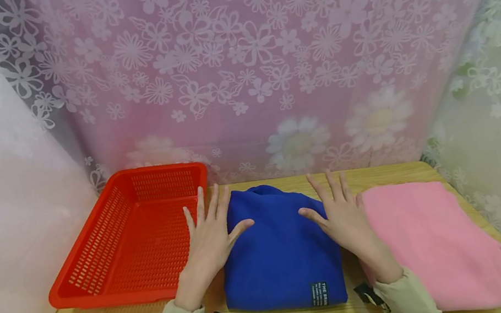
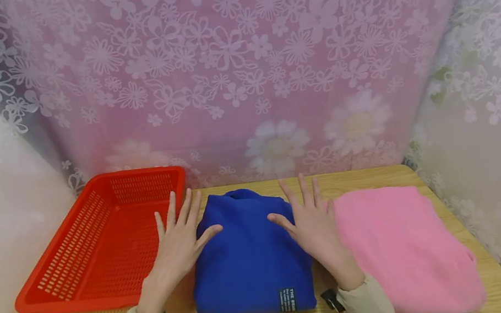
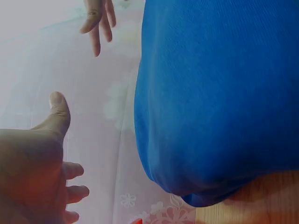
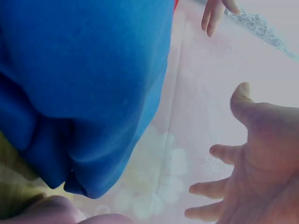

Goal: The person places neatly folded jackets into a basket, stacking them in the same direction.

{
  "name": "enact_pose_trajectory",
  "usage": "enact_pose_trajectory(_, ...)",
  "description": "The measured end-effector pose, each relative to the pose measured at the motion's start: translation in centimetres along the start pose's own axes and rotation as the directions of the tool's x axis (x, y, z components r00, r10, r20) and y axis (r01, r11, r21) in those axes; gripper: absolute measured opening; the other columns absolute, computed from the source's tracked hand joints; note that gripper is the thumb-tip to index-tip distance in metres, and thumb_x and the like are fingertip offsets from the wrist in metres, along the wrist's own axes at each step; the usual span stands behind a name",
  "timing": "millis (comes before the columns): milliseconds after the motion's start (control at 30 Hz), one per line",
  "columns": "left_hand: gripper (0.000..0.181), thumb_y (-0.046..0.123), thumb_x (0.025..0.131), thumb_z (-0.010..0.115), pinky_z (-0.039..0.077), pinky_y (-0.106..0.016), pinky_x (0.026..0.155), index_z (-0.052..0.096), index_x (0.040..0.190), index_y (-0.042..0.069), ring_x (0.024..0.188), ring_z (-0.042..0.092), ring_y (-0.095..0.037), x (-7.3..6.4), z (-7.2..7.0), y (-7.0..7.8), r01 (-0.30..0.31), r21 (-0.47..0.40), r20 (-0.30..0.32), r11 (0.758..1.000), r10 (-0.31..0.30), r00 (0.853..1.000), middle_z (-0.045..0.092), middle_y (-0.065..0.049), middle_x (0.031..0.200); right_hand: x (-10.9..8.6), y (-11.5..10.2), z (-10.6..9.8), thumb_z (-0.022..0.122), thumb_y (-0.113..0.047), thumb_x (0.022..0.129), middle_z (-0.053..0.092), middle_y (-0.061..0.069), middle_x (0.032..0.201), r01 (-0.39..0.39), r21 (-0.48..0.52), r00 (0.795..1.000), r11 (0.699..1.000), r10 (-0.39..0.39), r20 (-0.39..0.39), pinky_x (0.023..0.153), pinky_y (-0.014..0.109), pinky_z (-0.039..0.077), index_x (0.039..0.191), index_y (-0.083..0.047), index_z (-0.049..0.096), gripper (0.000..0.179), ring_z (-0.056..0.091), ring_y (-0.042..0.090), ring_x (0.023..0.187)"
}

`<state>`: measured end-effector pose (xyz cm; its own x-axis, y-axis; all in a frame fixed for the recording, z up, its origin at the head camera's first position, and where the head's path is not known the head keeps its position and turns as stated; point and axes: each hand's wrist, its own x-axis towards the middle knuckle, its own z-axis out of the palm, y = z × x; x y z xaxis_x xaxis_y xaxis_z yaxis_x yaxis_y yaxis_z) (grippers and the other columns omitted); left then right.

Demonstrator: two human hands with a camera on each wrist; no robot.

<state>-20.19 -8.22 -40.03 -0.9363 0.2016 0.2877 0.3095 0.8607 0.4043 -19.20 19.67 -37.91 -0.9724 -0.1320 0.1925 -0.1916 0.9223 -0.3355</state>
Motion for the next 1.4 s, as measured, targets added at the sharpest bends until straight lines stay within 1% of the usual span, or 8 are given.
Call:
enact_pose_trajectory(267,0.073,0.048,0.104,0.05,0.016,-0.058,0.122,0.024,0.162,0.012,0.156,0.015,-0.032,-0.2,0.4,0.9,-0.061,-0.275,-0.029,0.96,0.055,0.998,0.024,-0.01,0.167,-0.3,0.7,0.1,0.054,-0.046,0.104,0.02,0.025,0.165,0.035,0.226,0.998,0.974,-0.046,0.045,0.113,0.074,0.02,0.163,-0.018,0.024,0.072,0.016,0.052,0.15)
enact_pose_trajectory(500,0.066,0.037,0.106,0.052,0.022,-0.059,0.12,0.031,0.159,0.004,0.152,0.024,-0.038,-1.5,2.6,0.8,-0.102,-0.332,-0.057,0.938,0.087,0.995,0.028,-0.016,0.165,-0.8,1.8,1.8,0.055,-0.041,0.105,0.015,0.023,0.167,0.0,0.364,0.998,0.931,-0.023,0.059,0.118,0.067,0.019,0.164,-0.009,0.012,0.08,0.016,0.046,0.152)
enact_pose_trajectory(767,0.066,0.027,0.104,0.058,0.026,-0.066,0.115,0.03,0.158,0.0,0.148,0.023,-0.052,-3.2,4.6,-0.1,0.007,-0.271,0.036,0.962,0.003,0.999,0.025,-0.03,0.162,-2.5,2.7,3.5,0.051,-0.042,0.106,0.002,0.026,0.167,-0.122,0.484,0.985,0.867,0.048,0.163,0.12,0.066,0.008,0.163,-0.003,0.002,0.084,0.001,0.046,0.153)
enact_pose_trajectory(967,0.073,0.037,0.104,0.057,0.025,-0.071,0.113,0.023,0.162,0.007,0.146,0.024,-0.055,-3.7,5.2,-1.0,0.117,-0.321,0.148,0.94,-0.073,0.986,0.018,-0.03,0.164,-3.7,3.3,4.5,0.05,-0.033,0.107,-0.008,0.03,0.165,-0.198,0.51,0.965,0.837,0.076,0.25,0.119,0.067,0.004,0.161,0.002,0.003,0.08,-0.008,0.049,0.152)
enact_pose_trajectory(1067,0.077,0.04,0.103,0.057,0.024,-0.072,0.113,0.02,0.163,0.009,0.147,0.024,-0.053,-3.7,5.2,-1.5,0.163,-0.389,0.184,0.907,-0.096,0.978,0.018,-0.029,0.164,-4.1,3.6,4.8,0.051,-0.036,0.107,-0.015,0.026,0.166,-0.283,0.55,0.942,0.786,0.121,0.313,0.119,0.067,0.001,0.163,-0.007,-0.003,0.083,-0.013,0.046,0.152)
enact_pose_trajectory(1167,0.079,0.04,0.102,0.059,0.024,-0.072,0.112,0.019,0.163,0.009,0.147,0.024,-0.052,-3.7,5.2,-1.9,0.204,-0.474,0.214,0.856,-0.113,0.97,0.018,-0.029,0.164,-4.4,3.6,4.7,0.054,-0.042,0.105,-0.016,0.02,0.168,-0.371,0.633,0.914,0.68,0.147,0.378,0.12,0.066,0.002,0.164,-0.018,-0.006,0.088,-0.011,0.044,0.153)
enact_pose_trajectory(1300,0.076,0.034,0.102,0.061,0.023,-0.072,0.113,0.021,0.162,0.01,0.148,0.022,-0.052,-3.7,4.8,-2.0,0.28,-0.594,0.255,0.754,-0.153,0.955,0.015,-0.029,0.164,-4.5,3.6,4.6,0.058,-0.04,0.103,-0.015,0.015,0.169,-0.448,0.734,0.887,0.511,0.151,0.436,0.121,0.065,0.005,0.164,-0.029,-0.006,0.089,-0.006,0.044,0.154)
enact_pose_trajectory(1400,0.072,0.03,0.102,0.061,0.024,-0.071,0.114,0.023,0.162,0.015,0.147,0.024,-0.051,-3.6,4.5,-2.1,0.336,-0.666,0.295,0.665,-0.179,0.939,0.017,-0.027,0.164,-4.5,3.6,4.6,0.06,-0.032,0.103,-0.015,0.017,0.168,-0.467,0.776,0.881,0.424,0.147,0.45,0.121,0.064,0.006,0.164,-0.03,-0.003,0.088,-0.005,0.045,0.154)
